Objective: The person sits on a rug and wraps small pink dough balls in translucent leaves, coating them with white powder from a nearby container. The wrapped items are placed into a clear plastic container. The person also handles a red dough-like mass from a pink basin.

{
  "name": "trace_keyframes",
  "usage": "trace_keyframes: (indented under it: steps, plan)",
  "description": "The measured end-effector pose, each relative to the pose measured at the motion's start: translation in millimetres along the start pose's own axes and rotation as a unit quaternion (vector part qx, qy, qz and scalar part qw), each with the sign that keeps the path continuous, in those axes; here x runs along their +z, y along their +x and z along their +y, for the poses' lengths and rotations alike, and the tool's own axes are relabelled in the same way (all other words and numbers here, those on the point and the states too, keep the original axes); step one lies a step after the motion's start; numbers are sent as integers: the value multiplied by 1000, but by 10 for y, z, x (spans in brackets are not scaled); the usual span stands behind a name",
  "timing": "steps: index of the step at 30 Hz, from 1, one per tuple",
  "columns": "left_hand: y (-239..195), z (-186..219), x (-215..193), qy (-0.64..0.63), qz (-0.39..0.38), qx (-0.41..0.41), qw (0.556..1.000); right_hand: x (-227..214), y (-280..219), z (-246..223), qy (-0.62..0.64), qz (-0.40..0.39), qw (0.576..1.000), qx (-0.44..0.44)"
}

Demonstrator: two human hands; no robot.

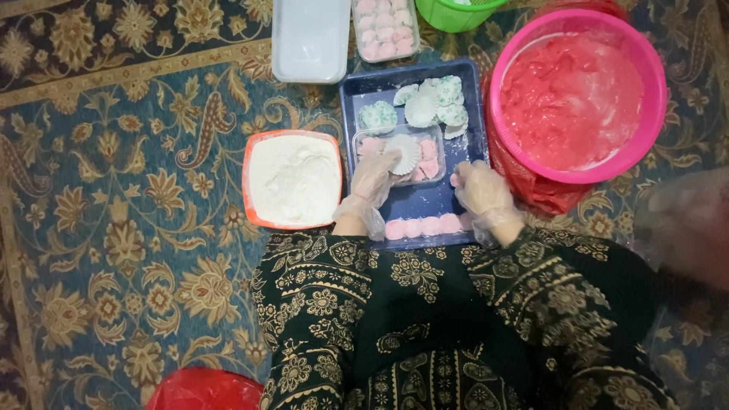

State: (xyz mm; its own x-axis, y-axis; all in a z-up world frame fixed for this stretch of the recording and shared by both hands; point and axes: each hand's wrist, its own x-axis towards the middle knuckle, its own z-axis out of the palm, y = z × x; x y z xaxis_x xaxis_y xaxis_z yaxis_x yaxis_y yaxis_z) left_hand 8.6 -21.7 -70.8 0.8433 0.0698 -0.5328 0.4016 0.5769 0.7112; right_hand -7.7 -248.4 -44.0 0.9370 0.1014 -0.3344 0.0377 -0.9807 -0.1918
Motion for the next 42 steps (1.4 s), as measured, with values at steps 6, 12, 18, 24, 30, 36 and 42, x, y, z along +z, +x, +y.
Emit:
trace_keyframes:
  steps: [6, 12, 18, 24, 30, 36, 42]
  plan:
    - [-61, -294, 135, -57, -4, -35, 998, -918, -310, -285, 166, 31, 985, 41]
    - [90, -615, 138, -97, 1, -98, 991, -778, -386, -342, 255, 143, 952, -92]
    - [36, -688, 196, -140, 11, -180, 974, -581, -360, -411, 143, 224, 941, -211]
    - [-259, -399, 391, -188, 49, -197, 961, -337, -280, -294, 195, 210, 929, -232]
    - [-247, -394, 395, -94, -28, -139, 985, -348, -269, -281, 210, 208, 929, -223]
    - [198, -803, -46, 85, -88, -23, 992, -837, -443, -398, 348, 109, 930, -39]
    - [41, -745, 167, -120, -37, -182, 975, -883, -445, -419, 437, 81, 896, -5]
